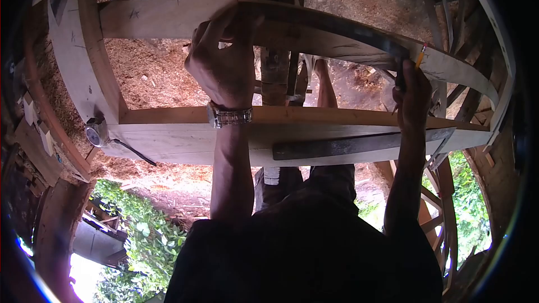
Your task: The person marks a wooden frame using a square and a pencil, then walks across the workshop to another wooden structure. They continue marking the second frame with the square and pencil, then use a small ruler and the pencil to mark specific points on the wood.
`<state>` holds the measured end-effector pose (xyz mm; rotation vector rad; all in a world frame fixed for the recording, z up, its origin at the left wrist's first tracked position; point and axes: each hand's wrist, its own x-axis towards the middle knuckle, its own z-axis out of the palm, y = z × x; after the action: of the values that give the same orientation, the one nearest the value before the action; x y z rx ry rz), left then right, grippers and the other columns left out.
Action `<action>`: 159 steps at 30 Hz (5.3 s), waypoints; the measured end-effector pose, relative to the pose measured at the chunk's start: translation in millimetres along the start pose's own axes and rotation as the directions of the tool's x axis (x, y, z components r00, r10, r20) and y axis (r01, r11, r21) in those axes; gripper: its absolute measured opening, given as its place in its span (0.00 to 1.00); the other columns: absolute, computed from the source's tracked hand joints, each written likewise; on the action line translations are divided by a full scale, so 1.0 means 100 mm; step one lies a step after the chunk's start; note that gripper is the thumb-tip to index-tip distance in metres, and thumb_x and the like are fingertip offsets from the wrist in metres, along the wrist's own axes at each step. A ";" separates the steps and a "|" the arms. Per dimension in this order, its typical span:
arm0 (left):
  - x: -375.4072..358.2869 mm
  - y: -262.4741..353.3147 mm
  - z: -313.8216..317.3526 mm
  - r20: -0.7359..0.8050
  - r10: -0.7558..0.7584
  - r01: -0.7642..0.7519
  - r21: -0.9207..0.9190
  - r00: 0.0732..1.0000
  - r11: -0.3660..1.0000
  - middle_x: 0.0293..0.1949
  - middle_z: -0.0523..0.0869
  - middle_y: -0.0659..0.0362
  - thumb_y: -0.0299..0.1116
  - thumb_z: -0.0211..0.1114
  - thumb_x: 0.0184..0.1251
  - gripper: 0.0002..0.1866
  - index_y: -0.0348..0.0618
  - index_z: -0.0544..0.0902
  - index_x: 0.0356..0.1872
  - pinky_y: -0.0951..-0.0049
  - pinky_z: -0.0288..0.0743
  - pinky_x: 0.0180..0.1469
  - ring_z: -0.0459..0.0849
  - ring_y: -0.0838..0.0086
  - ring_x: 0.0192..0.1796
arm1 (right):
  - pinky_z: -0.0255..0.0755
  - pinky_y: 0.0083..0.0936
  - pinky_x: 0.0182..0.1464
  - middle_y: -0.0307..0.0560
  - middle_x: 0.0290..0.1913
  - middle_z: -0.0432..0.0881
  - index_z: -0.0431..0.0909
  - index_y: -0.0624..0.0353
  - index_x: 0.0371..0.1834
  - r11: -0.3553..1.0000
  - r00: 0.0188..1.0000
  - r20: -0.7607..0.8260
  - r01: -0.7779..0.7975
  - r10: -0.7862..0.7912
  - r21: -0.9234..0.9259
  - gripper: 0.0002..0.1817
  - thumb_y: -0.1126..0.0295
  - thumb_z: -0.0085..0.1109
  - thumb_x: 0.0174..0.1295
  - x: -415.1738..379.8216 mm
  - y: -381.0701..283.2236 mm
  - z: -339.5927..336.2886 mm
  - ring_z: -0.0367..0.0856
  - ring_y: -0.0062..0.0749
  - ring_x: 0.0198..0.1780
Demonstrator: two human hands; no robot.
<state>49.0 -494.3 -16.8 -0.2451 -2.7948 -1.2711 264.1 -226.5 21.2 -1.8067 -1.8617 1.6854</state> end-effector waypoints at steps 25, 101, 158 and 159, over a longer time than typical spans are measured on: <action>-0.01 -0.03 0.00 0.012 0.113 -0.113 0.009 0.993 0.994 0.40 0.97 0.60 0.26 0.85 0.60 0.14 0.43 0.97 0.47 0.72 0.83 0.40 0.91 0.76 0.35 | 0.67 0.27 0.25 0.37 0.19 0.77 0.83 0.61 0.29 0.956 0.990 -0.055 0.108 -0.128 -0.272 0.26 0.48 0.68 0.77 0.00 -0.12 0.06 0.74 0.18 0.20; 1.02 -1.01 -1.02 0.005 -0.488 0.432 -0.474 0.873 0.767 0.42 0.94 0.52 0.41 0.63 0.85 0.19 0.32 0.90 0.50 0.74 0.87 0.41 0.94 0.71 0.38 | 0.56 0.19 0.23 0.43 0.28 0.79 0.80 0.59 0.46 0.985 0.923 0.381 -0.018 -0.051 0.174 0.21 0.51 0.70 0.77 -0.65 -0.79 2.18 0.65 0.16 0.19; -2.54 -0.90 -4.47 0.636 -0.080 0.345 -0.304 0.767 0.888 0.28 0.84 0.61 0.47 0.60 0.89 0.20 0.40 0.87 0.42 0.68 0.76 0.34 0.82 0.76 0.30 | 0.73 0.46 0.37 0.60 0.29 0.79 0.80 0.68 0.30 0.648 0.539 0.567 0.761 -0.623 -0.011 0.21 0.59 0.72 0.68 -5.20 1.18 0.87 0.83 0.58 0.32; -2.37 -1.00 -4.59 0.593 -0.056 0.195 -0.172 0.803 0.966 0.27 0.86 0.56 0.44 0.63 0.87 0.18 0.40 0.89 0.42 0.63 0.79 0.35 0.86 0.69 0.29 | 0.74 0.43 0.37 0.58 0.29 0.81 0.80 0.67 0.31 0.654 0.568 0.548 0.755 -0.614 -0.049 0.19 0.60 0.72 0.69 -5.21 1.13 0.96 0.85 0.54 0.32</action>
<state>261.2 -933.0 182.3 -0.5615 -3.1960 -1.8210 442.1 -697.4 221.6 -0.4453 -2.6262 1.6594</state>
